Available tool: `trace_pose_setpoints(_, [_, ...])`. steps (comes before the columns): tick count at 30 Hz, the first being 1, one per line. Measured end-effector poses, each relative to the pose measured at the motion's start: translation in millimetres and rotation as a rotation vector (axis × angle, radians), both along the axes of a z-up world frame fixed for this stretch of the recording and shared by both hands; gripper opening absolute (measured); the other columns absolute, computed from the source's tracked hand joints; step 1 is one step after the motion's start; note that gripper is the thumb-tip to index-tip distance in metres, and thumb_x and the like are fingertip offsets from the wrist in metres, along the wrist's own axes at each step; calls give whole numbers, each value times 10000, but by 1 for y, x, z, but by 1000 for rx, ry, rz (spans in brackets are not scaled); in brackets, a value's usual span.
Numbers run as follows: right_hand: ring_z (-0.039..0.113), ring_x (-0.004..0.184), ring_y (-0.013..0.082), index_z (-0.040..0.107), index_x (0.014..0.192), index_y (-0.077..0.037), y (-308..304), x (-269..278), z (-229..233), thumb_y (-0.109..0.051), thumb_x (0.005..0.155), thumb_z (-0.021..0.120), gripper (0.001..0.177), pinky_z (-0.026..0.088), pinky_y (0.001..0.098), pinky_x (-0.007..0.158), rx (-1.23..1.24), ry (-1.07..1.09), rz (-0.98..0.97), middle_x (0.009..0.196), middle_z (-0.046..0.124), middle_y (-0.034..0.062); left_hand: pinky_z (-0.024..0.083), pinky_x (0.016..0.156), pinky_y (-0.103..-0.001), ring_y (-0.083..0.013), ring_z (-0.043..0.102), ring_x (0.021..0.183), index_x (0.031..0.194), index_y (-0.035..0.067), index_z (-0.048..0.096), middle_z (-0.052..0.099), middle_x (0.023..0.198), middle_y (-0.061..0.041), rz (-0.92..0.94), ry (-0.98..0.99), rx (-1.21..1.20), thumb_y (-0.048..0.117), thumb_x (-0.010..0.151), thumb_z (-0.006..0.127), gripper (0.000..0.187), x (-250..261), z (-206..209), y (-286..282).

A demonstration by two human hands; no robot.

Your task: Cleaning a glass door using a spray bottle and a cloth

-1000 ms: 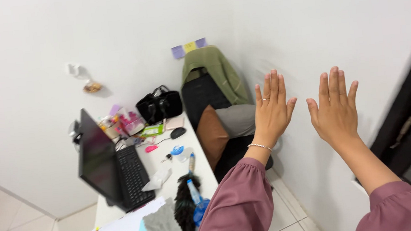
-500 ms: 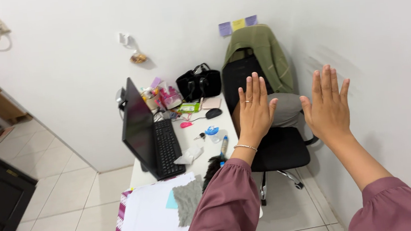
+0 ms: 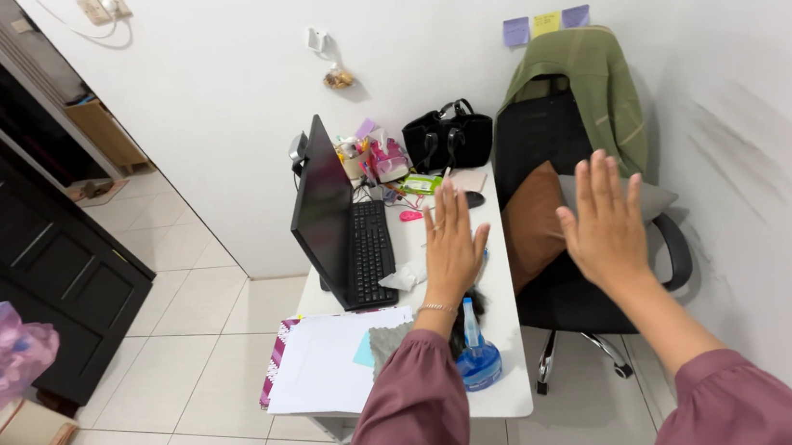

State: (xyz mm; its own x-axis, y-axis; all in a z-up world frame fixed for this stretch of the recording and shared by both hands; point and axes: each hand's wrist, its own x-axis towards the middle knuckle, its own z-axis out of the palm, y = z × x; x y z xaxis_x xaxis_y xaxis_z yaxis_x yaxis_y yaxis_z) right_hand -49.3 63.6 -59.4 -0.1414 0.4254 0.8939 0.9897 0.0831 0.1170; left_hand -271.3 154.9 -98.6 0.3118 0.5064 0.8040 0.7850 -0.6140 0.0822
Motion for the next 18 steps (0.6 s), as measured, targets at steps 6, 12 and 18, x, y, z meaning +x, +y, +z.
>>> trace_pose_setpoints(6, [265,1546,405,349,1607,38,9,-19,-29,-331,1062,463,668,158,626,1218,-58,11,62,1682,271,277,9,1272,-466,-304,54,1594,1619,32,248,135,1721,-168,71,101,-243,373,1077,282,642,-62,-81,-11])
trace_pose_setpoints(12, [266,1555,376,355,1597,15,12,-18,-54,-344,1053,453,660,170,616,1237,-122,34,47,1689,275,250,85,1267,-534,-390,57,1571,1626,-13,145,100,1708,-225,-10,211,-553,140,823,557,915,-86,-181,-43])
trace_pose_setpoints(18, [279,1565,342,246,1629,-6,5,-14,-61,-377,1038,448,726,278,596,1236,-199,1,-32,1710,230,192,-27,1277,-485,-316,-52,1593,1619,-2,-12,-11,1723,-178,-150,97,-836,412,830,648,1109,-64,-182,-63])
